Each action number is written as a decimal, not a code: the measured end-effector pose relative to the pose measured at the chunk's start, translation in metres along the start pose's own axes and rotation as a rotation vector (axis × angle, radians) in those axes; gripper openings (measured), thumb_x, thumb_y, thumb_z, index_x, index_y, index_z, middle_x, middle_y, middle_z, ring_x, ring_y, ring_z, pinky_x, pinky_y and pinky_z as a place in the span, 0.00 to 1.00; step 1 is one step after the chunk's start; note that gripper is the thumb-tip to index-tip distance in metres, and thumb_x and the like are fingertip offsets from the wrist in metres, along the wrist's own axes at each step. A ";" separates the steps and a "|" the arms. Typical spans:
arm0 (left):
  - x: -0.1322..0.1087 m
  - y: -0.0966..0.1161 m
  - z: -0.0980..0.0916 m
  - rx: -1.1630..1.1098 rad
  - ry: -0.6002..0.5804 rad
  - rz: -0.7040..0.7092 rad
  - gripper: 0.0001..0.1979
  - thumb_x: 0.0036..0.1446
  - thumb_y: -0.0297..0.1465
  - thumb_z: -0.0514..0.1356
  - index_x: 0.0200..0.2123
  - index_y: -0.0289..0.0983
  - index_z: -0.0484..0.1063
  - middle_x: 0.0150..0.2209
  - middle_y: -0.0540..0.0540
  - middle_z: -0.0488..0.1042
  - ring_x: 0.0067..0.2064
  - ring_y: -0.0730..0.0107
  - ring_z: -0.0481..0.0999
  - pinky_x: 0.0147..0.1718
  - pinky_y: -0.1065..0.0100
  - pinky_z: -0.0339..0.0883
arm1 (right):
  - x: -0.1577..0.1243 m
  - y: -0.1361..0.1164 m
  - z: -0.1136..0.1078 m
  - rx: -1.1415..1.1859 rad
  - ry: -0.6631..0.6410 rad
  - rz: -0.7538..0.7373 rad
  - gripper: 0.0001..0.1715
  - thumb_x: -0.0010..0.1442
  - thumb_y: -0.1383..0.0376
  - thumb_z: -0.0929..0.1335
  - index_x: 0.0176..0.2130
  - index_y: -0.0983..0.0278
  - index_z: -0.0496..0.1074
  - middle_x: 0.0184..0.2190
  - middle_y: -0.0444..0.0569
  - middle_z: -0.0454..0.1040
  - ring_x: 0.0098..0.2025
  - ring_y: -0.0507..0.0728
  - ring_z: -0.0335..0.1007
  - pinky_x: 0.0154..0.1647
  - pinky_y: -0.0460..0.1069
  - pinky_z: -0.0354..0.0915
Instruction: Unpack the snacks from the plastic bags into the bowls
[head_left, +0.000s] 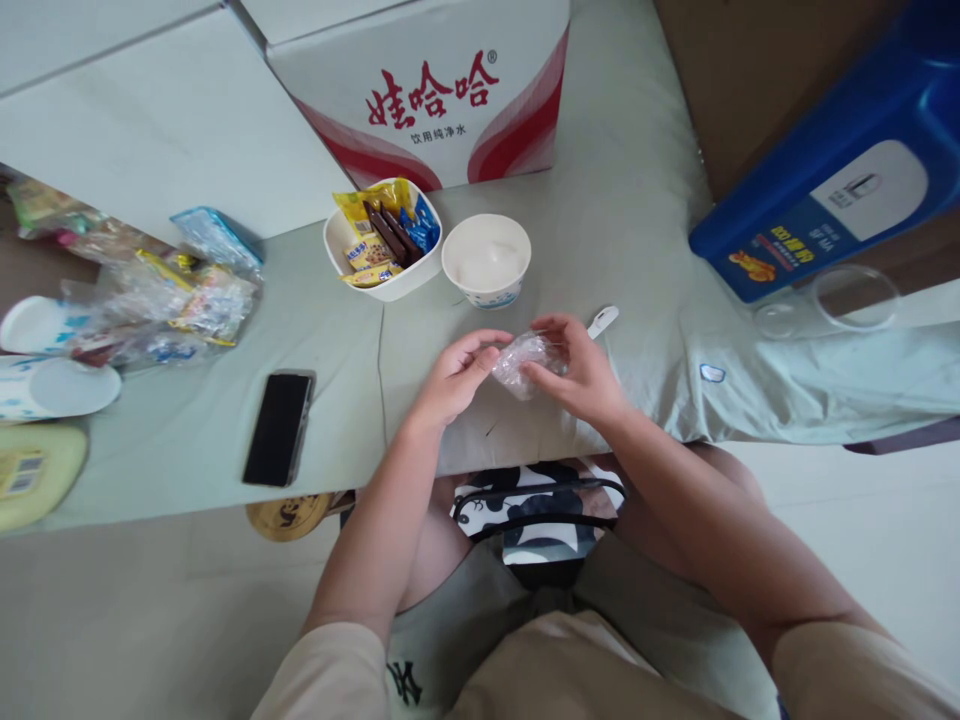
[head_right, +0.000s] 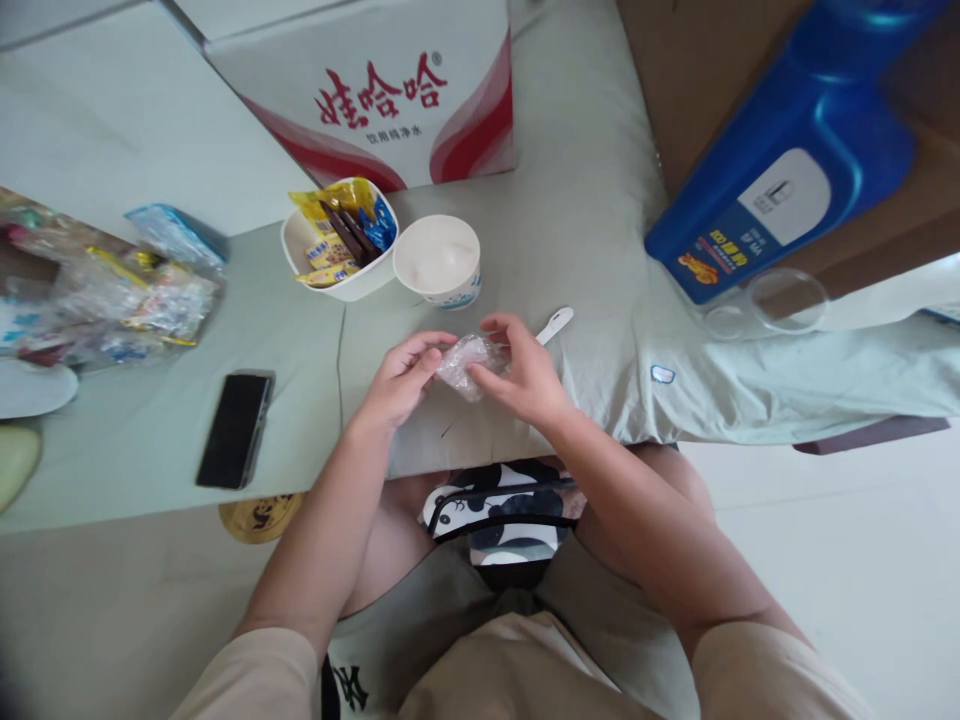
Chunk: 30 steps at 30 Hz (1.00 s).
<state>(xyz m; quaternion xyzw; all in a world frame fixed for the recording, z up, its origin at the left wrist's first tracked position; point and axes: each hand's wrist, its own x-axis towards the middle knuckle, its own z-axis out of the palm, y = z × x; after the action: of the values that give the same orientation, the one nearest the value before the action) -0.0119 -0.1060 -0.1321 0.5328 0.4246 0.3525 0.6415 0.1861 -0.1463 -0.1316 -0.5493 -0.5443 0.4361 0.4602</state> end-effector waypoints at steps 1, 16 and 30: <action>-0.001 0.000 0.000 -0.026 -0.032 -0.015 0.29 0.53 0.54 0.71 0.51 0.42 0.78 0.36 0.47 0.83 0.33 0.70 0.79 0.34 0.69 0.71 | 0.000 0.001 0.000 0.022 -0.033 0.017 0.29 0.56 0.56 0.74 0.54 0.59 0.65 0.46 0.52 0.77 0.45 0.59 0.74 0.48 0.56 0.69; 0.007 0.005 0.009 0.090 -0.064 -0.114 0.25 0.41 0.47 0.76 0.32 0.38 0.71 0.31 0.50 0.77 0.32 0.71 0.74 0.34 0.69 0.68 | -0.001 -0.005 -0.002 -0.058 -0.166 -0.051 0.09 0.59 0.58 0.68 0.37 0.61 0.69 0.30 0.44 0.71 0.30 0.52 0.63 0.33 0.49 0.61; 0.007 0.032 -0.045 0.683 0.998 0.474 0.08 0.49 0.31 0.61 0.27 0.41 0.60 0.24 0.55 0.60 0.26 0.73 0.62 0.28 0.70 0.60 | 0.013 -0.018 -0.008 0.052 -0.125 -0.029 0.13 0.62 0.56 0.64 0.37 0.62 0.70 0.26 0.43 0.69 0.28 0.52 0.62 0.32 0.48 0.58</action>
<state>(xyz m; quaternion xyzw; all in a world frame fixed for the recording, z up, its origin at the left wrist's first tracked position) -0.0507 -0.0768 -0.1050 0.5581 0.6310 0.5348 0.0664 0.1910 -0.1338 -0.1118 -0.5007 -0.5686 0.4768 0.4457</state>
